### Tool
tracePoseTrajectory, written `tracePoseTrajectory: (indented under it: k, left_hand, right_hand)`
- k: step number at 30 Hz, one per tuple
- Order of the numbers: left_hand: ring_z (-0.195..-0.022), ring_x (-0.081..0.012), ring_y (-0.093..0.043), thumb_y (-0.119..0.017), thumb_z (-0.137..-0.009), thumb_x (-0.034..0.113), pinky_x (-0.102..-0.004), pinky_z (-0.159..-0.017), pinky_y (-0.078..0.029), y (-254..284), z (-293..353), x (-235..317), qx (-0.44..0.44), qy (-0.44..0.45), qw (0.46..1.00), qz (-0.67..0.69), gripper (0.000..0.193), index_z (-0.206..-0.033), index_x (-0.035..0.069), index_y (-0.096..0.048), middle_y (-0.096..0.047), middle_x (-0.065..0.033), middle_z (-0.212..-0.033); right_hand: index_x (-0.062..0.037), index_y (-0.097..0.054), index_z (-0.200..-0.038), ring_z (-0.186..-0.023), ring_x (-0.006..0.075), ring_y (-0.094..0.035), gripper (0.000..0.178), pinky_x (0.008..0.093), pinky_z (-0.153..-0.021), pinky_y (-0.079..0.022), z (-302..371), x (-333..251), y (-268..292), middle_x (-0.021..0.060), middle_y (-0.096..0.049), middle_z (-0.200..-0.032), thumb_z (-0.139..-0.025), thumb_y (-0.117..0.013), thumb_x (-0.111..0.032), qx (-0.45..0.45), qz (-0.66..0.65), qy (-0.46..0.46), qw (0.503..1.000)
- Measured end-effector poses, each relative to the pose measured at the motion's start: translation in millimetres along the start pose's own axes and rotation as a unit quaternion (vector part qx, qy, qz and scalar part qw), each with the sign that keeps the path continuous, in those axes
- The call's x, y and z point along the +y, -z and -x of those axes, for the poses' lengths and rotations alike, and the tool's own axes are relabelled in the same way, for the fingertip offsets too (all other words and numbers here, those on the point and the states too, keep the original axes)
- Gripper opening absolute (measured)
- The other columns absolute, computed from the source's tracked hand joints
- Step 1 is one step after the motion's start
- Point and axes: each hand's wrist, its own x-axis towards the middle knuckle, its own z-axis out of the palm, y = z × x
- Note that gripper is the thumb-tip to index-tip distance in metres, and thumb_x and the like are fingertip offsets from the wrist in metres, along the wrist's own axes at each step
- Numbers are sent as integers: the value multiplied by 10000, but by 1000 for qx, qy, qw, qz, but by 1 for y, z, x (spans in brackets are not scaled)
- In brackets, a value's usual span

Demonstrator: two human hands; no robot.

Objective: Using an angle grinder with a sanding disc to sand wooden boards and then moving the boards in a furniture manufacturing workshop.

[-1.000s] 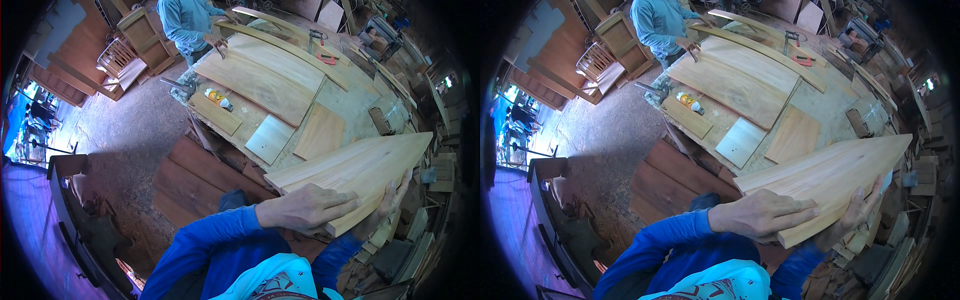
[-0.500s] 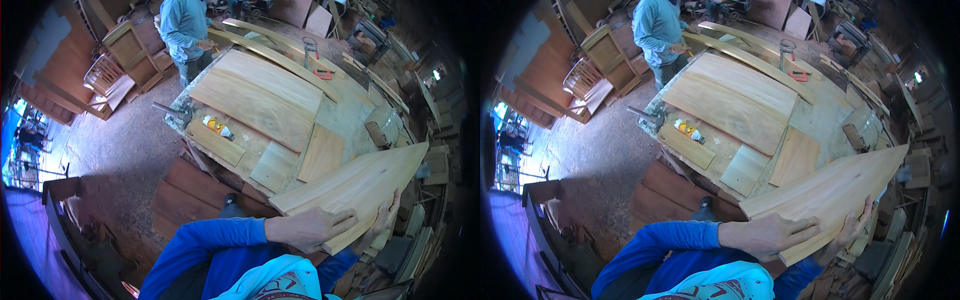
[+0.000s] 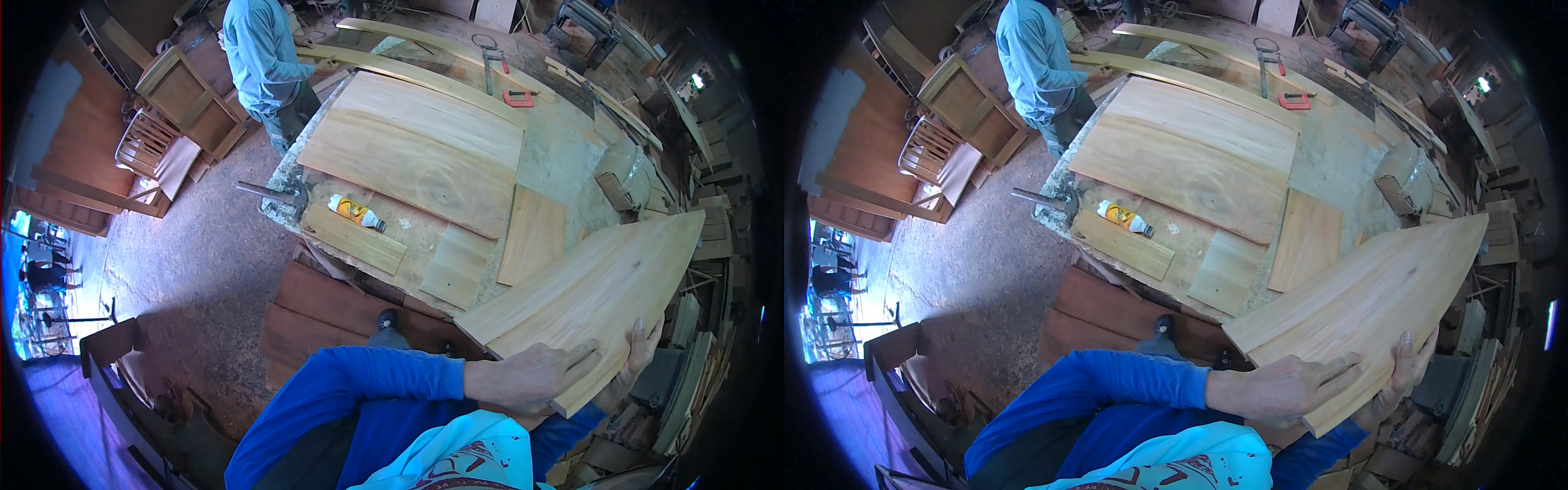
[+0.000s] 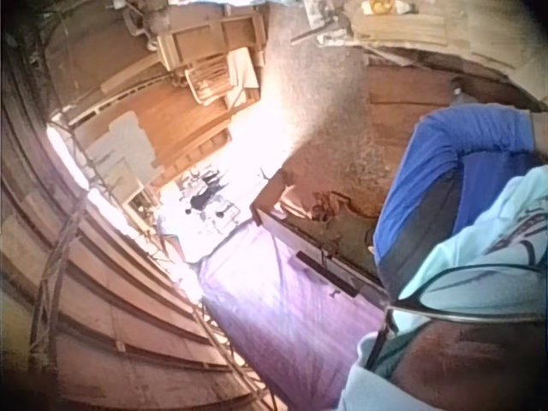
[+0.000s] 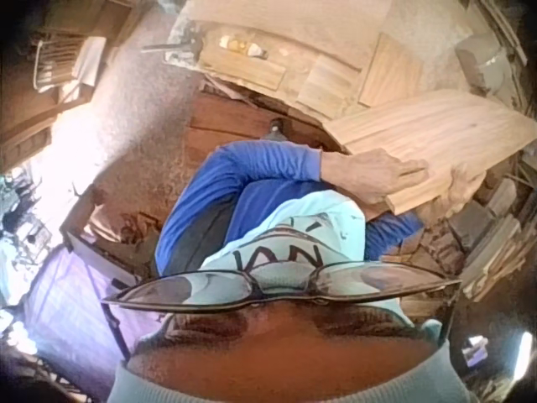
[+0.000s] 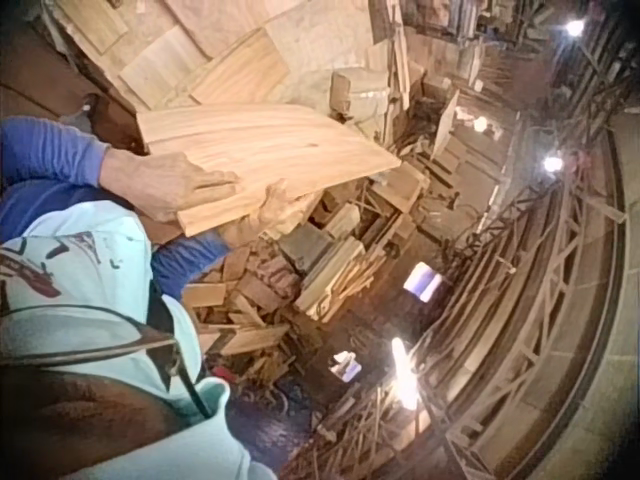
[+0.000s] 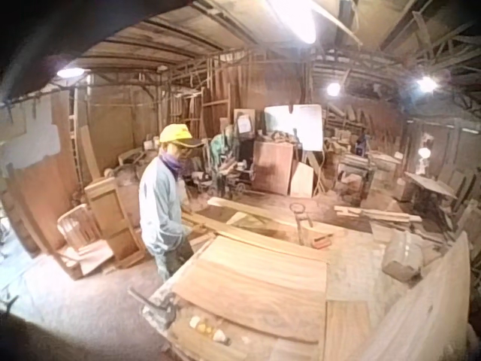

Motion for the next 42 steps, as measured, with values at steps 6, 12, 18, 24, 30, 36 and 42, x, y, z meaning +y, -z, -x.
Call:
tracePoseTrajectory:
  k: [6, 12, 18, 24, 30, 36, 42]
  left_hand:
    - [-893, -404, -668, -814, -632, 156, -456, -715, -547, 8, 3, -3, 9, 5, 1000, 10, 1015, -1450, -126, -284, -385, -371, -1430]
    - [-930, -390, -676, -765, -634, 100, -411, -683, -566, 12, 2, -5, -2, 5, 1000, 1, 994, -1473, -115, -278, -369, -362, -1461]
    - [-992, -366, -684, -708, -651, 73, -358, -665, -584, 14, 1, -8, 7, -6, 1000, -8, 952, -1486, -103, -288, -363, -338, -1498]
    - [-855, -355, -681, -762, -639, 117, -402, -666, -560, 12, 2, -13, 45, -22, 999, -10, 951, -1451, -121, -326, -416, -363, -1430]
    - [-1072, -374, -660, -673, -737, 104, -388, -736, -583, 20, -2, -8, -21, 12, 1000, 4, 882, -1507, -73, -281, -388, -323, -1490]
    - [-1064, -373, -667, -689, -709, 129, -378, -727, -589, 12, -2, -3, -39, 27, 998, -39, 938, -1524, -58, -263, -377, -306, -1511]
    - [-1027, -378, -678, -629, -775, 146, -395, -715, -588, 13, -1, 1, -68, 26, 996, -45, 872, -1530, -59, -246, -376, -309, -1512]
  right_hand:
    - [43, -181, -1546, -1207, 239, -556, 715, 331, -1006, -477, -4, 8, -14, 206, -482, -1395, -951, -556, -88, -10, -42, 2, 999]
    - [42, -168, -1537, -1080, 265, -631, 725, 381, -950, -537, -7, 7, -3, 232, -550, -1307, -948, -563, -109, -23, -17, -3, 1000]
    - [47, -184, -1532, -1033, 207, -637, 703, 344, -901, -546, -6, 4, -8, 194, -583, -1244, -944, -547, -79, -8, 16, 21, 1000]
    - [50, -200, -1527, -1164, 285, -592, 708, 376, -992, -510, 0, -9, -45, 241, -508, -1354, -911, -522, -86, 0, -23, 23, 999]
    - [54, -177, -1527, -1169, 323, -603, 730, 417, -1017, -512, 5, -13, -52, 271, -493, -1375, -916, -543, -105, 25, -55, 16, 998]
    - [25, -179, -1550, -1287, 294, -506, 715, 394, -1099, -414, 8, -1, -29, 231, -444, -1442, -929, -526, -51, -62, 74, 129, 987]
    - [54, -186, -1536, -1269, 310, -512, 701, 381, -1073, -428, 11, 18, -13, 263, -432, -1435, -936, -522, -84, 24, -26, 87, 996]
